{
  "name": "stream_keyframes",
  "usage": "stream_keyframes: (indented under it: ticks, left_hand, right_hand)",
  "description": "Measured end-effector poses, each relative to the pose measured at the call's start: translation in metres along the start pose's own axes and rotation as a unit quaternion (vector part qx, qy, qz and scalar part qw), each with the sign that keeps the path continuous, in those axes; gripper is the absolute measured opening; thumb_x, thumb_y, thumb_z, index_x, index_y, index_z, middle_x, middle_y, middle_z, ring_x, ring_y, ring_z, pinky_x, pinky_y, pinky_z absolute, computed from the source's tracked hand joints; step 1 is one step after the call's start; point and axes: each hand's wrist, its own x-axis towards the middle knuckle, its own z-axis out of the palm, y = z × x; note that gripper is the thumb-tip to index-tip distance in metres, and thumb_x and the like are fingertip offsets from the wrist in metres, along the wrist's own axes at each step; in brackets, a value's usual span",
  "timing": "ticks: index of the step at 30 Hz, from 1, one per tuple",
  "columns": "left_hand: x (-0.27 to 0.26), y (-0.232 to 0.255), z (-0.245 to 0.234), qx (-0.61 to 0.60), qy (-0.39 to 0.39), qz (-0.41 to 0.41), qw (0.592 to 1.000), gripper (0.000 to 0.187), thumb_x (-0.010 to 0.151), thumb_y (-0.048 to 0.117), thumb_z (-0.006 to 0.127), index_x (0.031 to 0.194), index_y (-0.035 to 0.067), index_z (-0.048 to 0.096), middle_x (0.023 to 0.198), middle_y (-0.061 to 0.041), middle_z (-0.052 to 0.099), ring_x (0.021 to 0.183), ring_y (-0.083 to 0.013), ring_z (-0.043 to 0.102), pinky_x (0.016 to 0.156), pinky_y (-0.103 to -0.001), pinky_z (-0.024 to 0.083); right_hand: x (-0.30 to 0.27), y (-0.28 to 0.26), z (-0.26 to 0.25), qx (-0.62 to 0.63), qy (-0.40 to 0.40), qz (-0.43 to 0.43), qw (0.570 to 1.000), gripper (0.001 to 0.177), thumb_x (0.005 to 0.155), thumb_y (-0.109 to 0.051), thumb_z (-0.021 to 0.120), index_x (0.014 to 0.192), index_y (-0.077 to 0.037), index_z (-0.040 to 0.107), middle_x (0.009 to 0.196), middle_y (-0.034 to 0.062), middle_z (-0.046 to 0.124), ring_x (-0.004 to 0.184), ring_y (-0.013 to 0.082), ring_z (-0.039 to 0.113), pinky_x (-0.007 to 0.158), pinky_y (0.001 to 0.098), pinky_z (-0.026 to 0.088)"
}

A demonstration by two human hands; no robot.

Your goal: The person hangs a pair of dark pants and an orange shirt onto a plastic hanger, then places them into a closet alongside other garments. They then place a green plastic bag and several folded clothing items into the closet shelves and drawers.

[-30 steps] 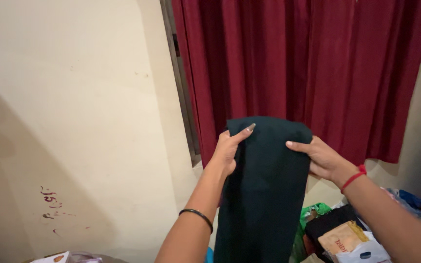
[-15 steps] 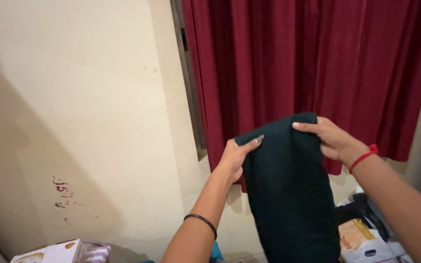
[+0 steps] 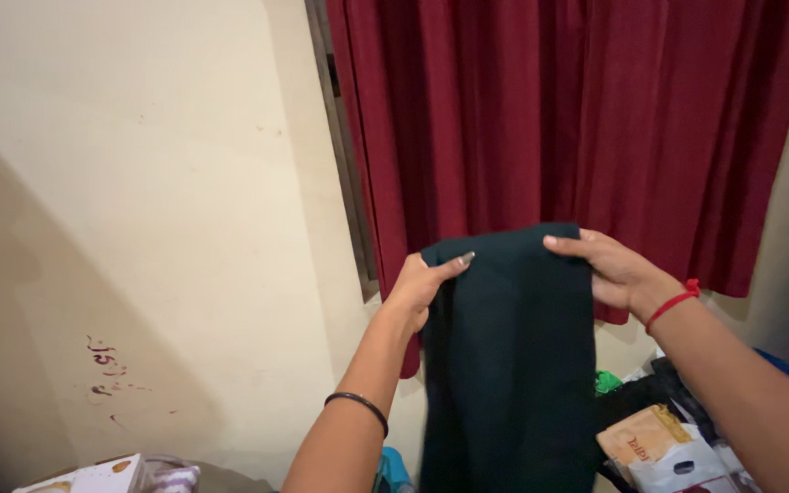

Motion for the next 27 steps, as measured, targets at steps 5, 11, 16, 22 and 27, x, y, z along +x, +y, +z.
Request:
stream_keyframes:
  ticks: [5, 11, 16, 22, 27]
  left_hand:
    - [0.001, 0.012, -0.002, -0.029, 0.057, -0.063, 0.996, 0.053, 0.077, 0.031, 0.087, 0.119, 0.002, 0.072, 0.116, -0.019, 0.073, 0.12, -0.0333, 0.06, 0.117, -0.053, 0.03]
    - [0.0, 0.009, 0.0, 0.06, 0.034, -0.044, 0.997, 0.041, 0.075, 0.03, 0.083, 0.109, 0.008, 0.076, 0.111, -0.014, 0.078, 0.119, -0.0298, 0.066, 0.119, -0.048, 0.028]
    - [0.003, 0.026, 0.01, 0.03, 0.053, -0.001, 0.998, 0.03, 0.079, 0.029, 0.081, 0.101, 0.01, 0.076, 0.106, -0.015, 0.078, 0.112, -0.031, 0.07, 0.113, -0.046, 0.041]
    - [0.001, 0.033, 0.01, 0.07, 0.029, 0.063, 0.995, 0.018, 0.081, 0.012, 0.081, 0.096, 0.005, 0.075, 0.087, -0.012, 0.079, 0.079, -0.0234, 0.076, 0.082, -0.038, 0.063]
    - [0.001, 0.035, 0.01, 0.108, 0.056, 0.064, 0.991, 0.011, 0.085, 0.008, 0.078, 0.094, 0.003, 0.075, 0.085, -0.012, 0.079, 0.074, -0.0188, 0.076, 0.075, -0.032, 0.063]
  right_hand:
    - [-0.006, -0.014, 0.005, -0.103, -0.022, -0.02, 0.994, 0.052, 0.071, -0.001, 0.076, 0.122, -0.008, 0.064, 0.121, 0.0173, 0.07, 0.117, 0.0301, 0.068, 0.102, 0.0452, 0.055]
    - [-0.01, -0.019, -0.003, -0.056, 0.031, -0.061, 0.996, 0.044, 0.077, -0.005, 0.075, 0.12, -0.002, 0.064, 0.117, 0.0203, 0.07, 0.116, 0.0331, 0.067, 0.106, 0.0477, 0.053]
    - [-0.019, -0.024, -0.003, -0.032, 0.07, -0.049, 0.996, 0.039, 0.081, -0.009, 0.072, 0.119, -0.006, 0.064, 0.114, 0.0167, 0.072, 0.113, 0.0288, 0.068, 0.104, 0.0461, 0.052]
    - [-0.014, -0.019, -0.013, -0.047, 0.057, -0.077, 0.994, 0.033, 0.084, -0.015, 0.073, 0.114, -0.002, 0.067, 0.111, 0.0173, 0.071, 0.11, 0.0302, 0.068, 0.104, 0.0487, 0.053]
    - [-0.002, -0.009, -0.015, -0.095, 0.079, -0.094, 0.988, 0.033, 0.083, -0.018, 0.075, 0.112, -0.003, 0.069, 0.111, 0.0168, 0.073, 0.111, 0.0291, 0.068, 0.106, 0.0488, 0.051]
